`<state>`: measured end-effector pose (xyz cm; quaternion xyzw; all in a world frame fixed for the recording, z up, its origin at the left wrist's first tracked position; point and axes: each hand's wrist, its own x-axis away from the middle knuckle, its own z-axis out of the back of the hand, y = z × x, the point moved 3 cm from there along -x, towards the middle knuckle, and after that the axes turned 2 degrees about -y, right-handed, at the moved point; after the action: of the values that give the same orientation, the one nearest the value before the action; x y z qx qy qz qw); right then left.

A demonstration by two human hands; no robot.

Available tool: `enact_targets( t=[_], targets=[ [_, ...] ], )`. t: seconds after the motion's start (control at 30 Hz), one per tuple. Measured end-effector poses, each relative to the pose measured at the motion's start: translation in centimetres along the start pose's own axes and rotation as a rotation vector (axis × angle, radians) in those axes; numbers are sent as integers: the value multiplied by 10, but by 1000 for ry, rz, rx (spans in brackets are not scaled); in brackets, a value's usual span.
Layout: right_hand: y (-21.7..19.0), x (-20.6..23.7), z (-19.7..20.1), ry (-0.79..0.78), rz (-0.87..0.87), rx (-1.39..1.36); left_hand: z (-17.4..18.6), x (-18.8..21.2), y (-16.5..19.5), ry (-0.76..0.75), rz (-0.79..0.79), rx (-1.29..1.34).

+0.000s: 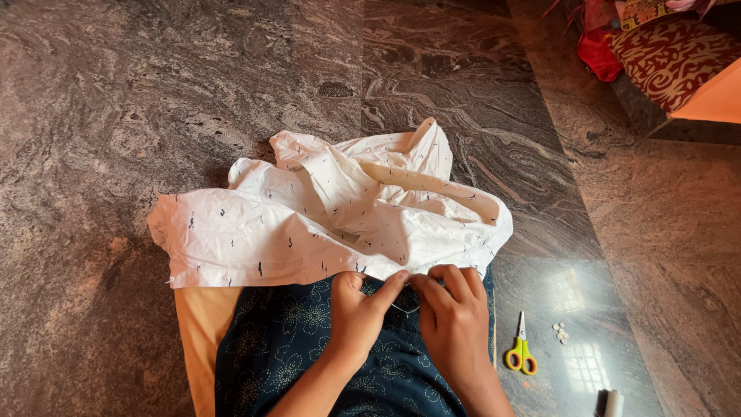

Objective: The person sits on the floor with a white shirt across their lap and sews a button onto it using a needle and thread, pulling the thread through the fabric repeatedly. Scissors, a spool of thread, and loose buttons rest on the floor beside them.

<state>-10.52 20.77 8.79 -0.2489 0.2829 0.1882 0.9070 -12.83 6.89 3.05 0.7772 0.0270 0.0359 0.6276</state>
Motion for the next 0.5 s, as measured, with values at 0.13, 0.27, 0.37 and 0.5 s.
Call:
enact_targets(
  t=[0.13, 0.27, 0.37, 0.5],
  targets=[
    [0, -2, 0, 20, -42, -52, 0, 0, -2, -21, -44, -9],
    [3, -3, 7, 37, -68, -126, 1, -5, -4, -1, -77, -54],
    [6, -4, 13, 59, -72, -151, 2, -7, -8, 15, -33, -85],
    [9, -3, 14, 84, -57, -167, 0, -7, -8, -9, -57, -60]
  ],
)
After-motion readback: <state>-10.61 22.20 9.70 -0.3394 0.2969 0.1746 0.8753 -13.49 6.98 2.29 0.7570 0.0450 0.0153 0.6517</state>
